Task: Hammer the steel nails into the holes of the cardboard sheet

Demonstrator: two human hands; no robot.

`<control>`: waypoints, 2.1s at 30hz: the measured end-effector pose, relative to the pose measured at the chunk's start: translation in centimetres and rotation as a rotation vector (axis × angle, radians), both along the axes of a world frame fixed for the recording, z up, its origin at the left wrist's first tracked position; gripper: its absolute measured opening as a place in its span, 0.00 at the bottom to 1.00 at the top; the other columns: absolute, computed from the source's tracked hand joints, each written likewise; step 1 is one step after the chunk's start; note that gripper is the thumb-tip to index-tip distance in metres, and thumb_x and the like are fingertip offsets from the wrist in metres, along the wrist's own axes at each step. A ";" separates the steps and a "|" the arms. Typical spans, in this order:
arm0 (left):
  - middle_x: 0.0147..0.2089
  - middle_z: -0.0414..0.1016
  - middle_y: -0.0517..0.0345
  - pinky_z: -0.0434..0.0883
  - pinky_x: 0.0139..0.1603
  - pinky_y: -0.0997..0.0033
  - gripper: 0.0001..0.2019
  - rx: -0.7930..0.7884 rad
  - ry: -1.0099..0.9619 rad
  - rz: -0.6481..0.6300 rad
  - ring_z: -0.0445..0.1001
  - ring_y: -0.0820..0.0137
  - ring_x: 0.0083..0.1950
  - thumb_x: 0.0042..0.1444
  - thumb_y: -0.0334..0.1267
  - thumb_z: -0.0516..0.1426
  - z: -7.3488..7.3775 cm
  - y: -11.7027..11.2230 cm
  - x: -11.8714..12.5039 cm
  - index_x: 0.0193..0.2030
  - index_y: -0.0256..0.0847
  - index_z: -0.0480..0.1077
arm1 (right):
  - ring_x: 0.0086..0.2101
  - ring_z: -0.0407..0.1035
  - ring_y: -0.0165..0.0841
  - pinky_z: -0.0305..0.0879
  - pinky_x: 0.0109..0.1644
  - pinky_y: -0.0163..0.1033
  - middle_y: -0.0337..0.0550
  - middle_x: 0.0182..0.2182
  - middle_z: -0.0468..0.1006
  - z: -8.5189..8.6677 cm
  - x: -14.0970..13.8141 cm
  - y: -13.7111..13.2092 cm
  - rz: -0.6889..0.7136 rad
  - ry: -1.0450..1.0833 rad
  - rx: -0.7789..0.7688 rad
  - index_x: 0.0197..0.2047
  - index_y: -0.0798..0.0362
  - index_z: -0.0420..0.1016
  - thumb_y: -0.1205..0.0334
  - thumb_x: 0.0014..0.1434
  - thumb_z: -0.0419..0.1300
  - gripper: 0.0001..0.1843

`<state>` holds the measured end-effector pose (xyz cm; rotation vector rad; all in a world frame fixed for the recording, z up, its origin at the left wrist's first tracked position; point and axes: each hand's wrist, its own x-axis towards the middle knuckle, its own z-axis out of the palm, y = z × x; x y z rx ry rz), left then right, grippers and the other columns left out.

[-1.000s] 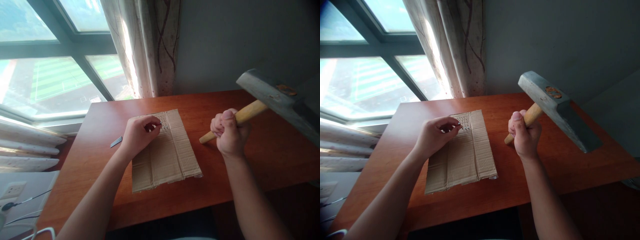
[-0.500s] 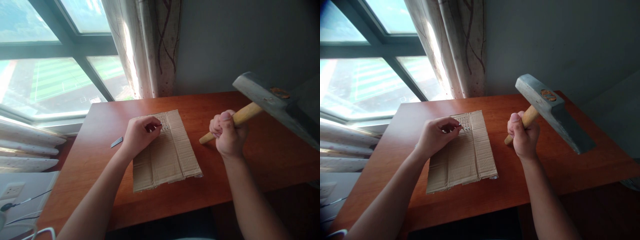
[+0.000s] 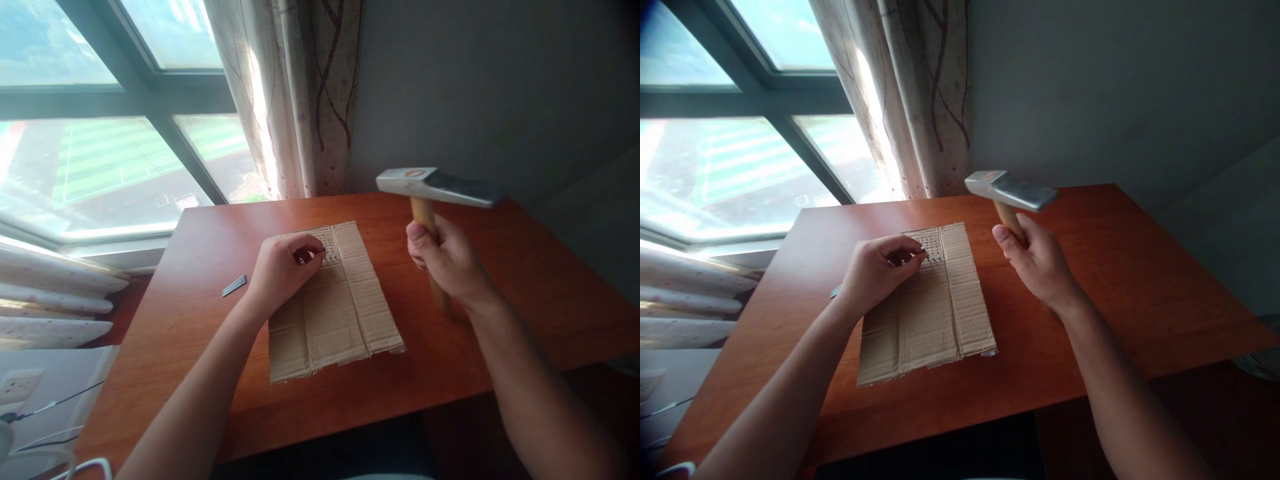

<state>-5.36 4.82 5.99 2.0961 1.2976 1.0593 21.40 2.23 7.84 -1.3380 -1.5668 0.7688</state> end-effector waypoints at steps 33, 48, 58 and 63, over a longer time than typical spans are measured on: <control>0.30 0.81 0.61 0.71 0.32 0.74 0.05 -0.006 0.017 -0.011 0.75 0.73 0.29 0.54 0.32 0.61 -0.1 0.0 0.1 0.34 0.41 0.79 | 0.21 0.53 0.27 0.46 0.27 0.40 0.35 0.18 0.60 5.9 -3.1 0.3 0.300 -0.629 -0.087 0.23 0.51 0.57 0.38 0.68 0.50 0.30; 0.30 0.81 0.61 0.71 0.30 0.75 0.04 0.004 0.019 0.001 0.74 0.73 0.28 0.54 0.32 0.60 -0.4 0.0 0.0 0.33 0.41 0.78 | 0.21 0.52 0.27 0.45 0.27 0.40 0.34 0.18 0.60 5.7 -3.0 0.1 0.269 -0.608 -0.053 0.23 0.51 0.56 0.38 0.69 0.49 0.29; 0.30 0.81 0.61 0.69 0.30 0.74 0.04 -0.015 0.076 -0.016 0.73 0.74 0.28 0.55 0.33 0.60 -0.3 0.0 -0.1 0.34 0.42 0.79 | 0.21 0.55 0.27 0.46 0.27 0.39 0.35 0.19 0.62 5.1 -3.0 0.2 0.305 -0.617 -0.122 0.23 0.51 0.57 0.36 0.69 0.47 0.31; 0.31 0.81 0.62 0.70 0.33 0.72 0.04 -0.032 0.136 -0.003 0.73 0.73 0.28 0.57 0.35 0.61 0.2 -0.1 -0.5 0.37 0.43 0.79 | 0.20 0.54 0.26 0.45 0.27 0.39 0.34 0.18 0.61 5.2 -2.8 0.2 0.275 -0.612 -0.107 0.23 0.51 0.56 0.37 0.68 0.48 0.31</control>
